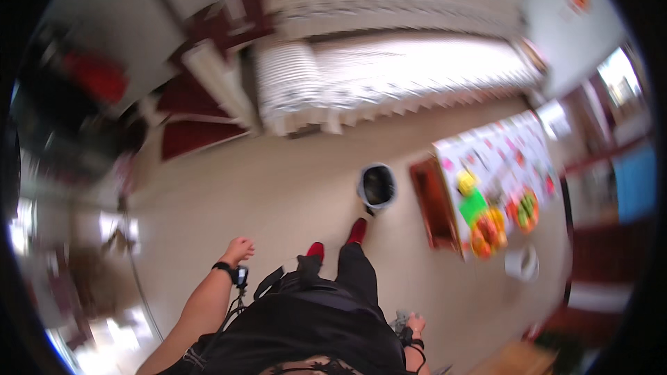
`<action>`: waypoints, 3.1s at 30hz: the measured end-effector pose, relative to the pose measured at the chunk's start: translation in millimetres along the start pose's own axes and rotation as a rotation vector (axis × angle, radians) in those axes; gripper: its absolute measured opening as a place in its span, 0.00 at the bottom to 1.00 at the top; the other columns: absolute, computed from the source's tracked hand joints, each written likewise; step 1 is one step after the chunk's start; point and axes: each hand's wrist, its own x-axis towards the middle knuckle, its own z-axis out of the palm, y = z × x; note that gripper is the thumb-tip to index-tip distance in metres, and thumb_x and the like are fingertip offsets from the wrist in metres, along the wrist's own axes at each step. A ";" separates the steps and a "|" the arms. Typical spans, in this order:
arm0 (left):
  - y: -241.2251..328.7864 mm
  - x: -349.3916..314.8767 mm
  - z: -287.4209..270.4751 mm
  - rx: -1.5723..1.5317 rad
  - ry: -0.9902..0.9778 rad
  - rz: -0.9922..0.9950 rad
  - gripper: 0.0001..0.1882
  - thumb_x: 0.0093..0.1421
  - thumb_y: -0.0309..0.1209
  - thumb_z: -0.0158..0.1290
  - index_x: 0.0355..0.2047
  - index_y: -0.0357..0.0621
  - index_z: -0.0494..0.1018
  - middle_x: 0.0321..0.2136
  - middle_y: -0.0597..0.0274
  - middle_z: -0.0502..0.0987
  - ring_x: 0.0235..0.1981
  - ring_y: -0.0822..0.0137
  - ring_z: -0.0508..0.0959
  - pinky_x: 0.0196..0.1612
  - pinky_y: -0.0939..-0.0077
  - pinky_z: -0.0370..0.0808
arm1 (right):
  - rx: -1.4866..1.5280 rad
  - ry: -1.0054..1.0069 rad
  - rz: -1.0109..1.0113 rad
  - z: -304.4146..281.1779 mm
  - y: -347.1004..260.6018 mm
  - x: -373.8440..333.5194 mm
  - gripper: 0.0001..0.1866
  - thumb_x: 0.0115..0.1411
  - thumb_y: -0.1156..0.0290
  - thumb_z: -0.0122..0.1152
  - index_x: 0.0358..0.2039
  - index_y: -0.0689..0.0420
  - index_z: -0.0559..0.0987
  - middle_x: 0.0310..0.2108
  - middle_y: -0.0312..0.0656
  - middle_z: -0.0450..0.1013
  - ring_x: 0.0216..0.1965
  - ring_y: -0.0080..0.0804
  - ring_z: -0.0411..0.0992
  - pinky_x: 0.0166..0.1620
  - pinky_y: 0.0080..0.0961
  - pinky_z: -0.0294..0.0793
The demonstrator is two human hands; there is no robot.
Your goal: The person wipes the floor around a furniture base and various items with a cloth, then walks to a sink to rinse the cloth by hand.
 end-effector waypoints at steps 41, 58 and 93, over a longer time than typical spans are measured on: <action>98.0 -74.9 732.7 1.743 -0.932 0.664 0.16 0.62 0.42 0.51 0.41 0.43 0.72 0.34 0.47 0.79 0.32 0.48 0.82 0.32 0.55 0.77 | 1.263 0.548 0.990 -85.8 504.5 0.6 0.27 0.56 0.47 0.59 0.33 0.64 0.82 0.32 0.56 0.79 0.35 0.53 0.77 0.42 0.44 0.74; 152.3 -379.9 1405.9 1.156 -0.935 0.486 0.18 0.67 0.43 0.50 0.51 0.46 0.71 0.35 0.64 0.80 0.33 0.68 0.80 0.32 0.76 0.75 | 1.112 0.244 1.107 -198.7 649.8 198.4 0.20 0.58 0.51 0.56 0.29 0.57 0.81 0.29 0.48 0.79 0.34 0.46 0.76 0.41 0.42 0.74; 232.3 -759.5 2438.8 1.189 -1.262 0.834 0.23 0.65 0.42 0.52 0.56 0.41 0.69 0.43 0.58 0.79 0.42 0.66 0.79 0.42 0.73 0.74 | 0.535 -0.009 0.680 -756.1 1053.4 887.5 0.14 0.61 0.58 0.48 0.40 0.47 0.79 0.44 0.43 0.78 0.48 0.41 0.76 0.48 0.36 0.76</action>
